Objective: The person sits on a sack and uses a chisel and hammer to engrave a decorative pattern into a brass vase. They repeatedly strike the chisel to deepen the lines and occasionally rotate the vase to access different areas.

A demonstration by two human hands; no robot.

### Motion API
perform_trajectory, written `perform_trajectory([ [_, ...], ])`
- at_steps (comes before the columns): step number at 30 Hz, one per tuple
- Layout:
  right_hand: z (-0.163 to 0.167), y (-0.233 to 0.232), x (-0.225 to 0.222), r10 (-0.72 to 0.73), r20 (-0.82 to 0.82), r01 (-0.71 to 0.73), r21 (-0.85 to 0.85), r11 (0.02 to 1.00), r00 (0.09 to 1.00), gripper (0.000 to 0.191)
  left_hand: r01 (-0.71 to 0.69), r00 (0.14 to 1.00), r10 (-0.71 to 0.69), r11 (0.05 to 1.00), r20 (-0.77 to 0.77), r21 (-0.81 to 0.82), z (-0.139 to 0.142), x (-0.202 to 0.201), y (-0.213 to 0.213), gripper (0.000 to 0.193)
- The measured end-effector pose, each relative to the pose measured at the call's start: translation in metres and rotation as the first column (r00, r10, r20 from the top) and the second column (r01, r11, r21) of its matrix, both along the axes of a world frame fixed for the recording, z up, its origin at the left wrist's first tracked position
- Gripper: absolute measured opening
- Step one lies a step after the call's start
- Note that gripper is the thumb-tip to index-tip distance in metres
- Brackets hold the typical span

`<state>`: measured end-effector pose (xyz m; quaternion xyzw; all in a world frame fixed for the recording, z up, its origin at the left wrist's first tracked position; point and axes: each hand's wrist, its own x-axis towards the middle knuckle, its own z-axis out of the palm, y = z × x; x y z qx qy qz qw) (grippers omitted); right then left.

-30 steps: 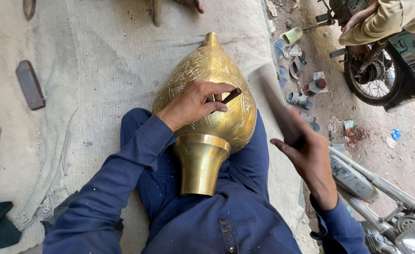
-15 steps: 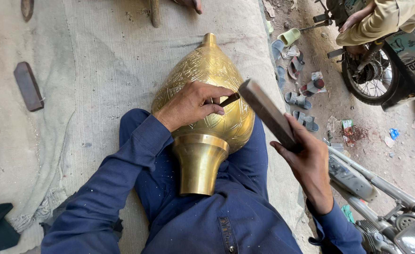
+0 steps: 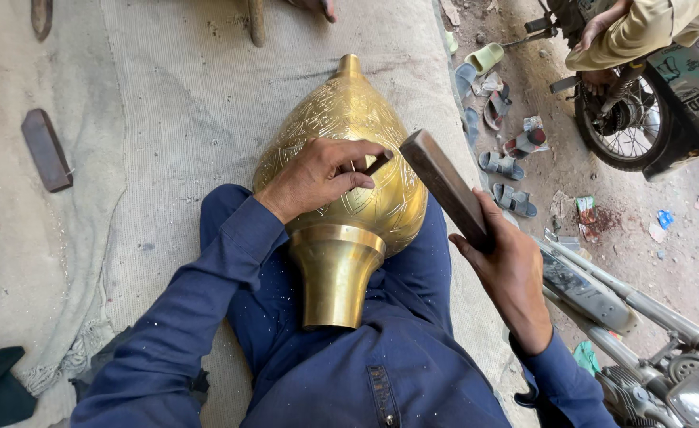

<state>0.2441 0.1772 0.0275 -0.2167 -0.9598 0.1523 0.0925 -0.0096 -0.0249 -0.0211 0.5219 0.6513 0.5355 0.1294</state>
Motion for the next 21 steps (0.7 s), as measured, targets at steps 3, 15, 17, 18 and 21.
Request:
perform_trajectory([
  [3, -0.004, 0.005, -0.008, 0.045, 0.011, -0.044, -0.022, 0.999, 0.999, 0.083, -0.069, 0.996, 0.071, 0.997, 0.053, -0.038, -0.001, 0.002, 0.001, 0.045],
  [15, 0.012, 0.015, -0.01, -0.014, -0.301, -0.136, -0.47, 0.872, 0.954, 0.071, -0.089, 0.996, 0.088, 0.993, -0.024, -0.08, 0.008, 0.007, 0.004, 0.047],
  [17, 0.011, 0.014, -0.006, 0.139, -0.238, -0.201, -0.262, 0.944, 0.961, 0.082, -0.068, 0.998, 0.067, 0.995, -0.018, -0.074, 0.008, 0.008, 0.004, 0.046],
  [18, 0.008, 0.013, -0.006, 0.09, -0.262, -0.177, -0.332, 0.927, 0.961, 0.081, -0.063, 0.998, 0.062, 0.996, -0.027, -0.07, 0.009, 0.007, 0.004, 0.046],
  [21, 0.004, 0.008, -0.002, -0.048, -0.289, -0.097, -0.468, 0.878, 0.956, 0.08, -0.047, 0.998, 0.045, 0.998, -0.047, -0.041, 0.01, 0.006, 0.004, 0.047],
])
